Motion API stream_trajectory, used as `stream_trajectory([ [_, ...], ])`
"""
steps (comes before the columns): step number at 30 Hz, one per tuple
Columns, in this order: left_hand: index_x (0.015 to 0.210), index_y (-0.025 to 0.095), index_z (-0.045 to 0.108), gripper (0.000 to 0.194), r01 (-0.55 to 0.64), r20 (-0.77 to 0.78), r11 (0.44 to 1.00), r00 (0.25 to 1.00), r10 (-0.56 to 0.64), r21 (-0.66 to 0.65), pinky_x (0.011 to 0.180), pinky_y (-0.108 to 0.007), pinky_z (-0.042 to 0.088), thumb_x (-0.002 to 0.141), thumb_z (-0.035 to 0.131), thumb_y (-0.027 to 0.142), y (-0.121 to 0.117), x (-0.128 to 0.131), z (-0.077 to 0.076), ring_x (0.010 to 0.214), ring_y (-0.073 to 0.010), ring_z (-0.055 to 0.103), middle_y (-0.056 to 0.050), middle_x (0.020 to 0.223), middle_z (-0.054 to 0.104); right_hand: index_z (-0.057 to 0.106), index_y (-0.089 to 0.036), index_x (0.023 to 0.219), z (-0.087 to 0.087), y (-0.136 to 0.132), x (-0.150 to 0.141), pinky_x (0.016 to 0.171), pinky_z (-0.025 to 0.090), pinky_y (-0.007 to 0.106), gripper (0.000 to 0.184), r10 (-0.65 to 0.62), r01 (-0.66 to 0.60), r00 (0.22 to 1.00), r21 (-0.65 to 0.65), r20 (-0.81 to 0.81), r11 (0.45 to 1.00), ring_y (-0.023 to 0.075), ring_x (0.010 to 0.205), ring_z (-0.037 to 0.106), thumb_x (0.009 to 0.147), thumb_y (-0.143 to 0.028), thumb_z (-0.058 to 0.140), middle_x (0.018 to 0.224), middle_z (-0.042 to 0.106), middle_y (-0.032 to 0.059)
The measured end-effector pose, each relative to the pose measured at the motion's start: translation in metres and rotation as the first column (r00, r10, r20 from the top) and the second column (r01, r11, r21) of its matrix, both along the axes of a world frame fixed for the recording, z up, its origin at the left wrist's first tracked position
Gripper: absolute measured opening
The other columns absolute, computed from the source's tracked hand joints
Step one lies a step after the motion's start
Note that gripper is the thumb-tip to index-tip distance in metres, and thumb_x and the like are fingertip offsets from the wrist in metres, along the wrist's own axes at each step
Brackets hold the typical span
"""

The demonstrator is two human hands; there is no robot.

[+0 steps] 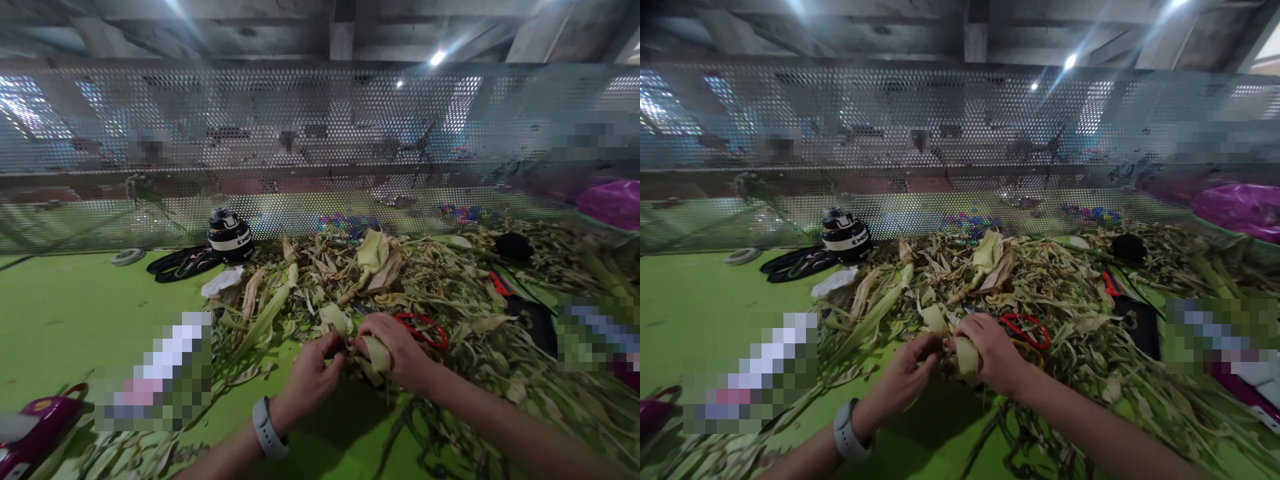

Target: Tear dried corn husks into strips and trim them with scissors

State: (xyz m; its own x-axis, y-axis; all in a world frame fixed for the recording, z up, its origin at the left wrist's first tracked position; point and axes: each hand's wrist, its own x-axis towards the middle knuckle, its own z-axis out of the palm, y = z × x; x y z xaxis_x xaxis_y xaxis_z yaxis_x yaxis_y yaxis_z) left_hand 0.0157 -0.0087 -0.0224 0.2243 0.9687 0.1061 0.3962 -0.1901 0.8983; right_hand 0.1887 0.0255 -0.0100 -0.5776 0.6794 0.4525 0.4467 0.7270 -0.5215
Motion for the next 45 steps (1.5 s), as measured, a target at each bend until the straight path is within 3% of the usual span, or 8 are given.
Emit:
stream_trajectory([
  [6, 0.08, 0.016, 0.057, 0.015, -0.04, 0.193, 0.998, 0.98, 0.047, -0.042, 0.064, -0.023, 0.039, 0.077, 0.042, 0.018, -0.003, 0.001, 0.002, 0.07, -0.0142, 0.051, -0.002, 0.074, 0.058, 0.042, -0.019, 0.076, -0.009, -0.006, -0.009, 0.052, 0.033, 0.02, 0.014, -0.086, -0.037, 0.966, -0.458, -0.245, 0.888, 0.01, 0.058, 0.038, 0.084, -0.028, 0.048, 0.066, 0.04, -0.0037],
  [13, 0.082, 0.015, 0.056, 0.02, -0.044, 0.37, 0.986, 0.923, 0.101, -0.16, 0.059, -0.022, 0.04, 0.074, 0.058, 0.034, -0.002, 0.008, -0.007, 0.067, -0.0128, 0.05, -0.002, 0.074, 0.057, 0.042, -0.019, 0.072, -0.018, -0.008, -0.014, 0.05, 0.036, 0.018, 0.02, -0.214, -0.057, 0.902, -0.593, -0.376, 0.803, 0.0081, 0.056, 0.04, 0.078, -0.031, 0.057, 0.064, 0.04, -0.0049],
  [19, 0.085, 0.016, 0.056, 0.023, -0.029, 0.394, 0.987, 0.915, 0.09, -0.157, 0.065, -0.023, 0.041, 0.076, 0.057, 0.037, 0.001, 0.006, -0.008, 0.07, -0.012, 0.049, -0.002, 0.077, 0.056, 0.048, -0.019, 0.082, -0.014, -0.003, -0.018, 0.026, 0.019, 0.015, 0.032, -0.374, -0.02, 0.898, -0.871, -0.231, 0.49, 0.0048, 0.028, 0.032, 0.076, -0.05, 0.053, 0.041, 0.038, -0.0102],
  [24, 0.087, 0.018, 0.053, 0.025, 0.015, 0.49, 0.967, 0.864, 0.115, -0.254, 0.064, -0.022, 0.042, 0.075, 0.058, 0.039, 0.001, 0.003, -0.001, 0.067, -0.0108, 0.05, 0.001, 0.076, 0.053, 0.052, -0.018, 0.085, -0.005, -0.003, -0.018, 0.026, 0.018, 0.013, 0.037, -0.378, -0.094, 0.891, -0.914, -0.254, 0.394, 0.0029, 0.025, 0.03, 0.076, -0.053, 0.051, 0.04, 0.043, -0.0095],
  [27, 0.087, 0.019, 0.05, 0.023, -0.014, 0.513, 0.959, 0.842, 0.164, -0.283, 0.064, -0.022, 0.043, 0.076, 0.057, 0.037, 0.003, 0.0, 0.006, 0.068, -0.0103, 0.05, 0.002, 0.077, 0.052, 0.053, -0.017, 0.084, -0.007, -0.003, -0.017, 0.027, 0.02, 0.014, 0.037, -0.296, -0.076, 0.927, -0.89, -0.229, 0.45, 0.0038, 0.026, 0.028, 0.077, -0.054, 0.05, 0.037, 0.04, -0.0102],
  [34, 0.089, 0.019, 0.05, 0.02, -0.137, 0.411, 0.959, 0.881, 0.233, -0.249, 0.053, -0.018, 0.037, 0.08, 0.05, 0.037, 0.012, -0.01, 0.006, 0.059, -0.0085, 0.044, 0.003, 0.072, 0.051, 0.058, -0.016, 0.082, -0.005, -0.009, -0.012, 0.053, 0.039, 0.02, 0.022, -0.07, -0.002, 0.988, -0.463, -0.138, 0.886, 0.0113, 0.06, 0.048, 0.084, -0.036, 0.048, 0.067, 0.057, -0.0007],
  [40, 0.088, 0.016, 0.054, 0.024, -0.201, 0.39, 0.959, 0.882, 0.265, -0.198, 0.058, -0.021, 0.039, 0.074, 0.057, 0.035, 0.019, -0.013, 0.002, 0.062, -0.0104, 0.048, 0.003, 0.068, 0.052, 0.056, -0.018, 0.078, 0.002, -0.022, -0.009, 0.058, 0.038, 0.022, 0.02, -0.006, 0.013, 0.99, -0.051, 0.144, 0.999, 0.0119, 0.064, 0.052, 0.088, -0.028, 0.043, 0.07, 0.058, 0.0006],
  [45, 0.091, 0.016, 0.052, 0.029, -0.259, 0.405, 0.938, 0.851, 0.334, -0.228, 0.059, -0.022, 0.041, 0.069, 0.063, 0.033, 0.019, -0.012, 0.001, 0.065, -0.0118, 0.051, 0.002, 0.07, 0.055, 0.056, -0.018, 0.079, -0.002, -0.033, -0.01, 0.059, 0.04, 0.027, 0.015, -0.074, -0.044, 0.951, 0.368, 0.301, 0.929, 0.0156, 0.068, 0.052, 0.087, -0.022, 0.044, 0.078, 0.058, 0.0045],
])
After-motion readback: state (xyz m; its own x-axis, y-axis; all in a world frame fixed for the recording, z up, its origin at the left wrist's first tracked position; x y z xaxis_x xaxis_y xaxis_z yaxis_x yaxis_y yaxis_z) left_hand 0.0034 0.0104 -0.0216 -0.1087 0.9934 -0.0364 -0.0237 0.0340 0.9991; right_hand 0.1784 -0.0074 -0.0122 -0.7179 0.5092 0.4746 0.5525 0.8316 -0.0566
